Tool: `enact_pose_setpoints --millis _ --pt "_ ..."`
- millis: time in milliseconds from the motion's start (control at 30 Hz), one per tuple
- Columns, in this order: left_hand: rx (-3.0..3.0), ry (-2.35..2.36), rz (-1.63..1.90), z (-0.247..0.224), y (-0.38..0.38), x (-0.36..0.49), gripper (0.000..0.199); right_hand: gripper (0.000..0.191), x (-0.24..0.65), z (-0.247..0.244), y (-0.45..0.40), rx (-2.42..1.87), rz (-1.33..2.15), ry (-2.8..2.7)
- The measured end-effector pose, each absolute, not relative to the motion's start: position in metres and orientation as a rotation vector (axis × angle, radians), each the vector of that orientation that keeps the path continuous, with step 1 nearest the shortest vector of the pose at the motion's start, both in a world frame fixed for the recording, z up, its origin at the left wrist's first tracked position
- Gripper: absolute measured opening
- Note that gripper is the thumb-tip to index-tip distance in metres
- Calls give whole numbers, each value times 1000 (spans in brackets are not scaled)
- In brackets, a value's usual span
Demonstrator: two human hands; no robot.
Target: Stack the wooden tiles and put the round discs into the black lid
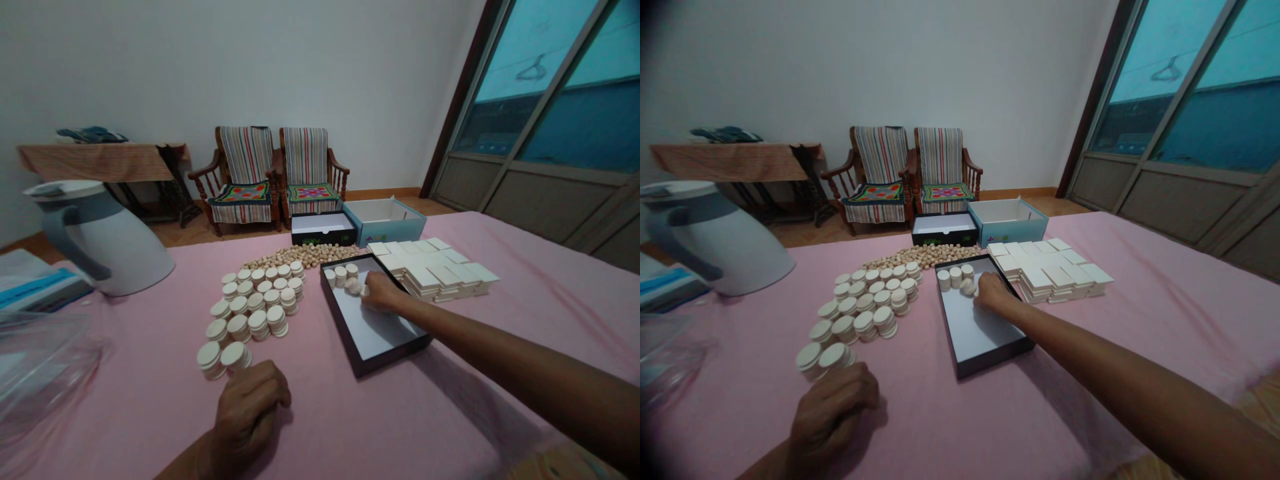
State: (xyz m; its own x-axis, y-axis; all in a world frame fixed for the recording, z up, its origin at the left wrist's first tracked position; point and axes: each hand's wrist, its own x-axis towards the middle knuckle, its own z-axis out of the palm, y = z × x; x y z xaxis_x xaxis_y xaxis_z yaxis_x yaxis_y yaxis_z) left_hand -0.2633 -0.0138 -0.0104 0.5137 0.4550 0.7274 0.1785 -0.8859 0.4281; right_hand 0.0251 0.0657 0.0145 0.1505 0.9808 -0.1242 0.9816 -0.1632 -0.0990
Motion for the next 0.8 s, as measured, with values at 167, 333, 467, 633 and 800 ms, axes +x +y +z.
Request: enact_pose_setpoints --millis 167,333,467,633,800 --pt "2441 530 1294 -8 -15 -262 26 43 32 31 54 2325 -209 2075" --pt "2446 504 1292 -10 -13 -263 24 27 31 37 43 2277 -159 2136" --pt "2451 519 1283 -13 -11 -265 25 23 27 28 37 2157 -255 2190" --pt "2447 514 1292 -15 -11 -264 25 27 32 16 40 2116 -293 2203" --pt "2446 518 1243 -16 -10 -265 25 25 39 8 56 2227 -257 2162"
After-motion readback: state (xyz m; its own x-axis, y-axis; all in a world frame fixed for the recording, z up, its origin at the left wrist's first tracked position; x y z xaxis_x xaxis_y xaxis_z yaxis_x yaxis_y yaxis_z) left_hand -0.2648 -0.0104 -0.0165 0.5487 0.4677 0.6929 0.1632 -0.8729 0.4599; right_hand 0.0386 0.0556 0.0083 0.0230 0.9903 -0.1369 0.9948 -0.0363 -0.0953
